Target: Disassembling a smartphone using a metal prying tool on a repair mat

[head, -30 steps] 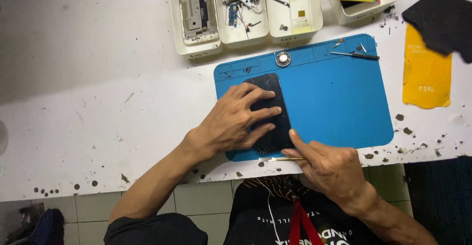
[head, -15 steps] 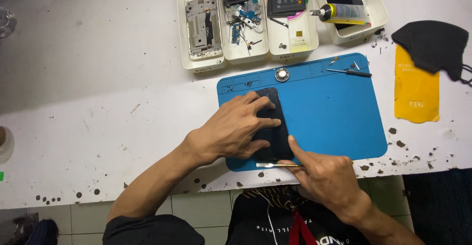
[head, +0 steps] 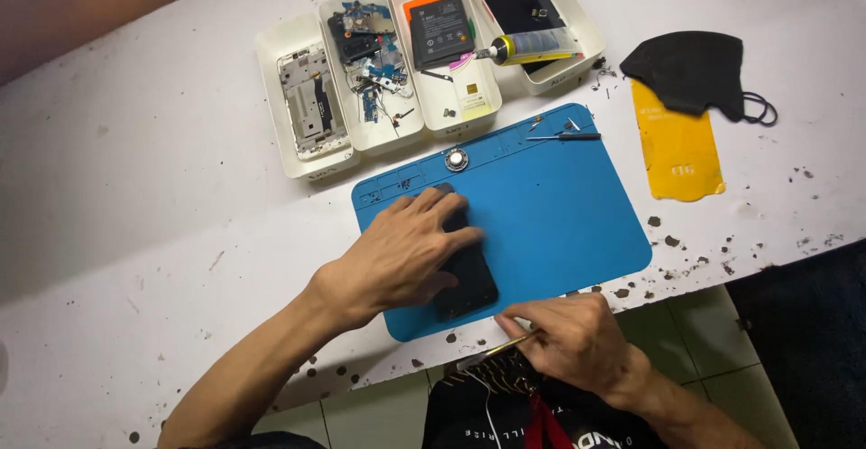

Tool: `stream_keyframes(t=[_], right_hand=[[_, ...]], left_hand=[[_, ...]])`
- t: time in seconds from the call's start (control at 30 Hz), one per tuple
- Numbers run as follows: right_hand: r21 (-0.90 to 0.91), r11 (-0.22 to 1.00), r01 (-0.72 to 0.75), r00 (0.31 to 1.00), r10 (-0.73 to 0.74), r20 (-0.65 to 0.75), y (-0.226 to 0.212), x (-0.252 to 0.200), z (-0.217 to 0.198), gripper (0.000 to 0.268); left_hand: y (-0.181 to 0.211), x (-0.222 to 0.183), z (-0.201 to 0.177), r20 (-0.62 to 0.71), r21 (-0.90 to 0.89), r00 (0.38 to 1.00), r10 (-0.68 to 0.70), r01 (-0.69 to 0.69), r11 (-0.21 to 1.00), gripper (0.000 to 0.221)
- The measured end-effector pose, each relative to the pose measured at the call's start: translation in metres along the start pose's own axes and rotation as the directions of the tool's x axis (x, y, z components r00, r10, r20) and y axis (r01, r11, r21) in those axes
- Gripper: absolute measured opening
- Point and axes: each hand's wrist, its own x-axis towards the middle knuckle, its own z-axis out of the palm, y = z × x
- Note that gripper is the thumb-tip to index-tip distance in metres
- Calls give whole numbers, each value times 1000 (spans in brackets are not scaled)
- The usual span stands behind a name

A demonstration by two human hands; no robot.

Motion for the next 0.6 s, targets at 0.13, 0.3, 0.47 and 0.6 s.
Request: stream_keyframes(t=[0.13, 0.3, 0.47, 0.6], right_hand=[[157, 980, -124, 991, 130, -31, -6, -6, -17, 30], [241, 920, -310, 949, 316, 12, 5, -22, -36, 31], [273, 872, -405, 910, 413, 31, 19, -42, -46, 26], [332, 774, -539, 827, 561, 36, 26, -57, -47, 23]], left_hand=[[-3, 15, -1, 79, 64, 990, 121, -126, 990, 49], [-9, 33, -9, 189, -27, 959, 211, -210, 977, 27], [-15, 53, -3, 264, 29, 931, 253, -270, 962, 39], [-9, 50, -30, 452, -26, 883, 125, -127, 992, 45]])
